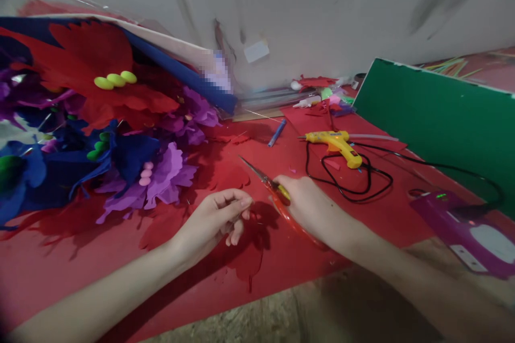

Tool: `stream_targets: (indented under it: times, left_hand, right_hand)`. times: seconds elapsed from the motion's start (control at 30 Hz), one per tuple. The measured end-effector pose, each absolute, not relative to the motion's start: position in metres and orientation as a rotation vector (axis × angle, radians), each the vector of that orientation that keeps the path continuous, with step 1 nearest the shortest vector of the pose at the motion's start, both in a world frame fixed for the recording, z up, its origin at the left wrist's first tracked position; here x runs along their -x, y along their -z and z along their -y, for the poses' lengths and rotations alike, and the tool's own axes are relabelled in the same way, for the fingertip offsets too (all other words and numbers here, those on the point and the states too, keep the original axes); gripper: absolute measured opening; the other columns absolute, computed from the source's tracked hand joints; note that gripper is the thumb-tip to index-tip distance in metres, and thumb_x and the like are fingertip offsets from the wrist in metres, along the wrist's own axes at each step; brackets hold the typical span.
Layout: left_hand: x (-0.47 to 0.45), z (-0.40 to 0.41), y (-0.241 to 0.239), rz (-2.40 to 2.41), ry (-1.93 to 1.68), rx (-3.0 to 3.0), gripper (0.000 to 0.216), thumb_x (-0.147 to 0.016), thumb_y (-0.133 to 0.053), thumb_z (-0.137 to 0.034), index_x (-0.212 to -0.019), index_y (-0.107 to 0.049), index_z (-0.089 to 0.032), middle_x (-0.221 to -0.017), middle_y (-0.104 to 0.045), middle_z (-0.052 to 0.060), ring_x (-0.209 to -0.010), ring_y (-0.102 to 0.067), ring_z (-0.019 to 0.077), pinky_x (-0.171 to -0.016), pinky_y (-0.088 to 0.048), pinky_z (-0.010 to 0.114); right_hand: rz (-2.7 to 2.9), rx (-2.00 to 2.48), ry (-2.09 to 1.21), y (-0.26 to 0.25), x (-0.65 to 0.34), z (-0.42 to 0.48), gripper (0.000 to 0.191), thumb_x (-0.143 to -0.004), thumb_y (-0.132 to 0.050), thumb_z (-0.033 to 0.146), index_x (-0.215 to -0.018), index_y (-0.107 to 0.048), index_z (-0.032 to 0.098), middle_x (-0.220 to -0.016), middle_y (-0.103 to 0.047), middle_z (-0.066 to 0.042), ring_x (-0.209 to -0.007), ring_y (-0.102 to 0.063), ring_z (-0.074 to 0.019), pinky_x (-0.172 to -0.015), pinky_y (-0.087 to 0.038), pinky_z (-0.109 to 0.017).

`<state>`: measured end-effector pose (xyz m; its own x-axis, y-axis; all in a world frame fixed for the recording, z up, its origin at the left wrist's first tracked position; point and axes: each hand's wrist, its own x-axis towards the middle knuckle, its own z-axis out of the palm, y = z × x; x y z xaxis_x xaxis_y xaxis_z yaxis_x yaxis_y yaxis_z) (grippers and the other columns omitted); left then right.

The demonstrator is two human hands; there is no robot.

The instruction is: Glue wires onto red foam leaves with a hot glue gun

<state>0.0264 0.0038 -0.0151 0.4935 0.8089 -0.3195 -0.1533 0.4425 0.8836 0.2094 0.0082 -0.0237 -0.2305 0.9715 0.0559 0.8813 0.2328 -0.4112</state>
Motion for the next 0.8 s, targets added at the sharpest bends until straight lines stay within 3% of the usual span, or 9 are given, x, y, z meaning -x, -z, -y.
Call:
stream_targets:
  times: [0.17, 0.27, 0.4, 0.5, 0.67, 0.8]
  left_hand:
    - [-0.02, -0.01, 0.013, -0.873, -0.795, -0.949, 0.021, -0.067, -0.065, -0.032, -0.067, -0.053, -0.015, -0.062, -0.054, -0.004, -0.05, -0.054, 0.0064, -0.049, -0.042, 0.019]
    - [-0.017, -0.015, 0.011, -0.916, -0.881, -1.013, 0.015, -0.065, -0.066, -0.026, -0.067, -0.057, -0.014, -0.065, -0.054, -0.004, -0.059, -0.049, 0.0054, -0.059, -0.04, 0.018]
    - [-0.011, -0.023, 0.01, -0.95, -0.925, -1.12, 0.012, -0.07, -0.062, -0.025, -0.066, -0.057, -0.015, -0.054, -0.045, -0.006, -0.052, -0.038, 0.0046, -0.052, -0.031, 0.017]
    - [-0.008, -0.027, 0.01, -0.937, -0.936, -1.117, 0.013, -0.071, -0.06, -0.026, -0.067, -0.056, -0.015, -0.05, -0.039, -0.007, -0.047, -0.032, 0.0041, -0.047, -0.026, 0.018]
    - [-0.01, -0.024, 0.01, -0.943, -0.901, -1.113, 0.013, -0.073, -0.06, -0.026, -0.069, -0.055, -0.015, -0.043, -0.031, -0.01, -0.039, -0.022, 0.0025, -0.039, -0.018, 0.017]
    - [-0.015, -0.017, 0.009, -0.865, -0.777, -0.988, 0.014, -0.073, -0.058, -0.025, -0.068, -0.05, -0.015, -0.04, -0.028, -0.012, -0.034, -0.016, 0.0007, -0.034, -0.011, 0.015]
  right_hand:
    - [2.186, 1.964, -0.182, 0.024, -0.225, -0.021, 0.028, -0.074, -0.048, 0.029, -0.098, -0.06, 0.021, -0.074, -0.066, -0.005, -0.064, -0.06, -0.0166, -0.051, -0.034, -0.022]
    - [2.213, 2.056, -0.02, 0.024, -0.233, -0.024, 0.03, -0.07, -0.052, 0.029, -0.099, -0.061, 0.023, -0.073, -0.066, -0.003, -0.065, -0.06, -0.0178, -0.047, -0.03, -0.022]
    - [2.267, 1.969, 0.251, 0.025, -0.241, -0.023, 0.029, -0.069, -0.056, 0.035, -0.094, -0.063, 0.021, -0.073, -0.065, -0.004, -0.063, -0.059, -0.0186, -0.042, -0.027, -0.022]
    - [2.222, 1.765, 0.442, 0.02, -0.234, -0.016, 0.02, -0.074, -0.053, 0.03, -0.085, -0.063, 0.017, -0.081, -0.064, -0.008, -0.068, -0.058, -0.0189, -0.045, -0.033, -0.025]
    - [2.168, 1.207, -0.05, 0.014, -0.199, 0.003, 0.014, -0.081, -0.047, 0.017, -0.078, -0.061, 0.016, -0.074, -0.064, -0.001, -0.067, -0.057, -0.0088, -0.06, -0.044, -0.021]
    - [2.231, 0.766, 0.111, 0.02, -0.182, 0.013, 0.017, -0.079, -0.048, 0.009, -0.091, -0.06, 0.013, -0.078, -0.064, -0.003, -0.069, -0.054, -0.0095, -0.062, -0.043, -0.022]
